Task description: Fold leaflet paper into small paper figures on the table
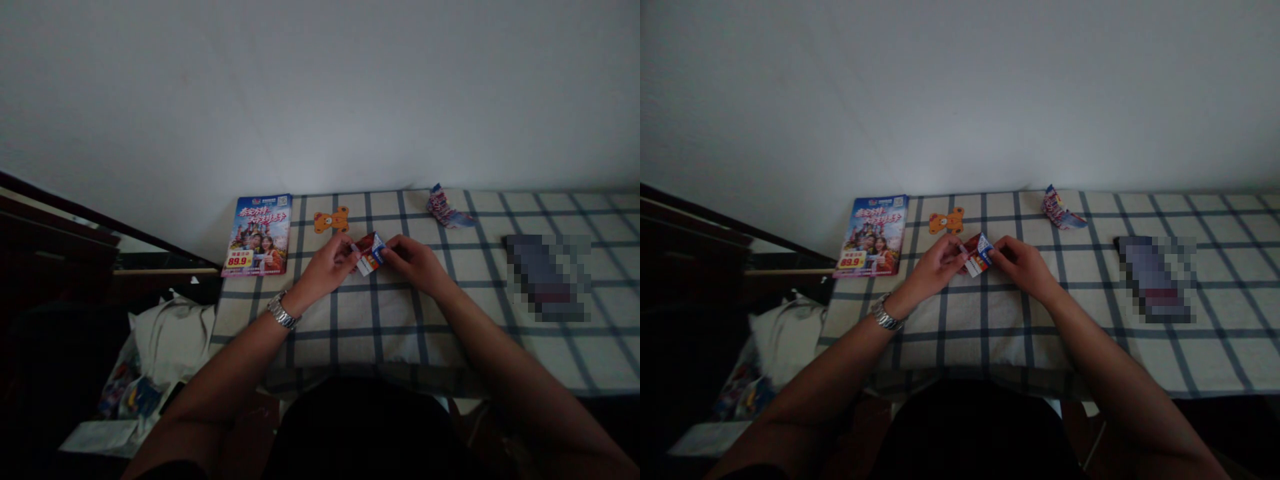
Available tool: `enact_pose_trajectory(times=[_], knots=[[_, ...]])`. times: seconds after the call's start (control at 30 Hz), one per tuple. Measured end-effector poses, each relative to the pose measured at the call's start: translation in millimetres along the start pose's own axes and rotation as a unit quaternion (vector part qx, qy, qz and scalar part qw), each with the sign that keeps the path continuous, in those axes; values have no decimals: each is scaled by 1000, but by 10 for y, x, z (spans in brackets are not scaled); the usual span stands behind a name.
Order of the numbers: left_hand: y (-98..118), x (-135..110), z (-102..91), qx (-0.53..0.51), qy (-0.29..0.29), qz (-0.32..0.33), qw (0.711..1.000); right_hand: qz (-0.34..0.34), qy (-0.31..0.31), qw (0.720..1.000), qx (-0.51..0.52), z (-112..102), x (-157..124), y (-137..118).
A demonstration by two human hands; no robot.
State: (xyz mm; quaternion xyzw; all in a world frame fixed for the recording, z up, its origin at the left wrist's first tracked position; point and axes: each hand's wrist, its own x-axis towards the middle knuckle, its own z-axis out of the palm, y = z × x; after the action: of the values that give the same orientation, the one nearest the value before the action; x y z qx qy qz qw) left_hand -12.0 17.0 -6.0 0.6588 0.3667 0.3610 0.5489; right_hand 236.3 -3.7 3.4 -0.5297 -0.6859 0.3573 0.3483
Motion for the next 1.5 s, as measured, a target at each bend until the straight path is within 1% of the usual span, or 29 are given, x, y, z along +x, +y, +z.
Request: enact_pose_trajectory(times=[0.17,0.37,0.53,0.67,0.8,0.87,1.0,1.07,1.17,1.23,1.33,1.4,1.5], knots=[[11,21,-56,47,21,10,999,42,11,999,33,5,16,37],[-12,48,-98,58,23,8,998,61,23,998,14,-3,15,1],[-46,61,-111,39,1,-10,999,69,15,997,-6,-15,19,-16],[-54,60,-114,30,2,-13,999,68,11,998,-8,-13,24,9],[-42,61,-108,-1,9,-15,1000,68,11,998,-14,1,26,36],[-34,64,-104,0,13,-18,1000,66,11,998,2,14,27,51],[-19,61,-99,18,2,-22,1000,61,14,996,60,44,30,85],[-11,49,-94,41,1,-19,999,52,19,997,48,53,30,92],[11,20,-81,119,18,1,993,42,25,999,3,55,28,79],[39,3,-68,185,35,25,982,38,28,999,-17,51,27,59],[98,-11,-49,276,53,70,957,32,25,999,-31,43,25,28],[141,-16,-33,312,51,97,944,28,21,999,-36,40,25,10],[191,-20,-3,333,40,116,935,22,22,999,-44,39,23,-13]])
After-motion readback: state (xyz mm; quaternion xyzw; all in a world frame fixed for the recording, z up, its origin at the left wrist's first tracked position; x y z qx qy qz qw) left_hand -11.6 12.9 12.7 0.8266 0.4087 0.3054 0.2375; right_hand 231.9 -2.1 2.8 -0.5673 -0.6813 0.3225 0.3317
